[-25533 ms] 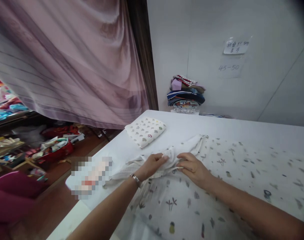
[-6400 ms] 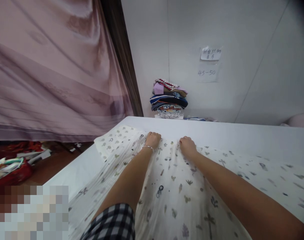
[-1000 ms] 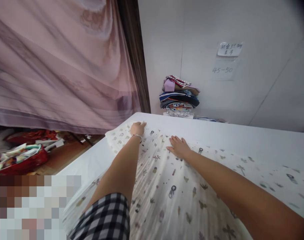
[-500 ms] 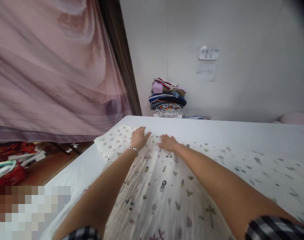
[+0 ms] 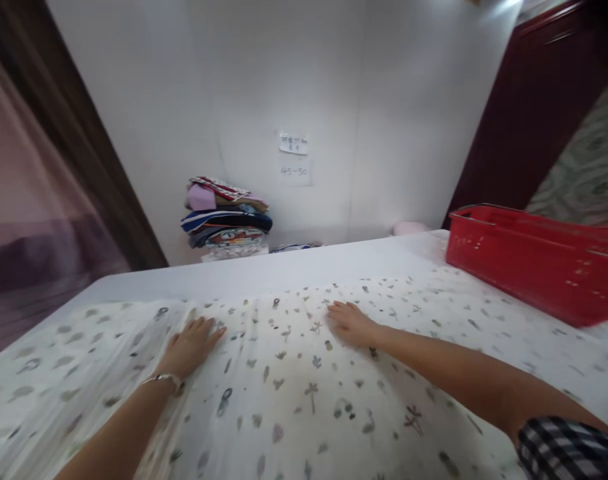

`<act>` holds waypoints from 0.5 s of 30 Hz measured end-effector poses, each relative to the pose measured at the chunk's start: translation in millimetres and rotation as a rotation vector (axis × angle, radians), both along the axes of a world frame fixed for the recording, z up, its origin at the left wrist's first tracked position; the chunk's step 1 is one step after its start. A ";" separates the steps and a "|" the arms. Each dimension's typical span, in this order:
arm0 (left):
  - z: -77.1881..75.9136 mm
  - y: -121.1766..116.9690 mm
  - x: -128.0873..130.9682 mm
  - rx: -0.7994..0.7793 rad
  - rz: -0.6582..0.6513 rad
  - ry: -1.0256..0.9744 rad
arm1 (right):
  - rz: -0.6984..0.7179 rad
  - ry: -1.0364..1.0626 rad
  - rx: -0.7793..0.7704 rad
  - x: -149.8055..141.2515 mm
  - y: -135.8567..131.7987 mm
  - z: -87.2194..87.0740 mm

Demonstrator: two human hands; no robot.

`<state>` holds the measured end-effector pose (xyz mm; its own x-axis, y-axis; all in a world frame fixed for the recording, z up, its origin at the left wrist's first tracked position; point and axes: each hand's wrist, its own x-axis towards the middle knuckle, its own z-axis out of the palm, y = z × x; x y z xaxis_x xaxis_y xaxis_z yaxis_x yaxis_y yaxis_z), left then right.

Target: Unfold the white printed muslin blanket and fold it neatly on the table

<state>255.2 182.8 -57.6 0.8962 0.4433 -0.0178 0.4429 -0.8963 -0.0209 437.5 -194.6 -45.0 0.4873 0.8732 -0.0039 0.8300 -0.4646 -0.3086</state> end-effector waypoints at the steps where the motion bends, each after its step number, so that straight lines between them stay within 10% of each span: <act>1: 0.8 -2.2 3.0 0.028 -0.029 0.011 | -0.078 -0.025 -0.014 11.1 -27.8 -0.2; 8: -5.8 -70.0 49.3 0.046 -0.333 -0.017 | -0.712 -0.163 -0.059 88.7 -207.0 -1.6; 15: -8.5 -152.2 83.0 -0.064 -0.339 -0.016 | -1.115 -0.205 -0.065 152.6 -299.3 7.4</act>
<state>338.2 30.6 -66.1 0.9927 0.1188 -0.0205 0.1196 -0.9918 0.0450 590.1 -493.9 -37.6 0.9896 -0.0470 0.1361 -0.0244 -0.9863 -0.1631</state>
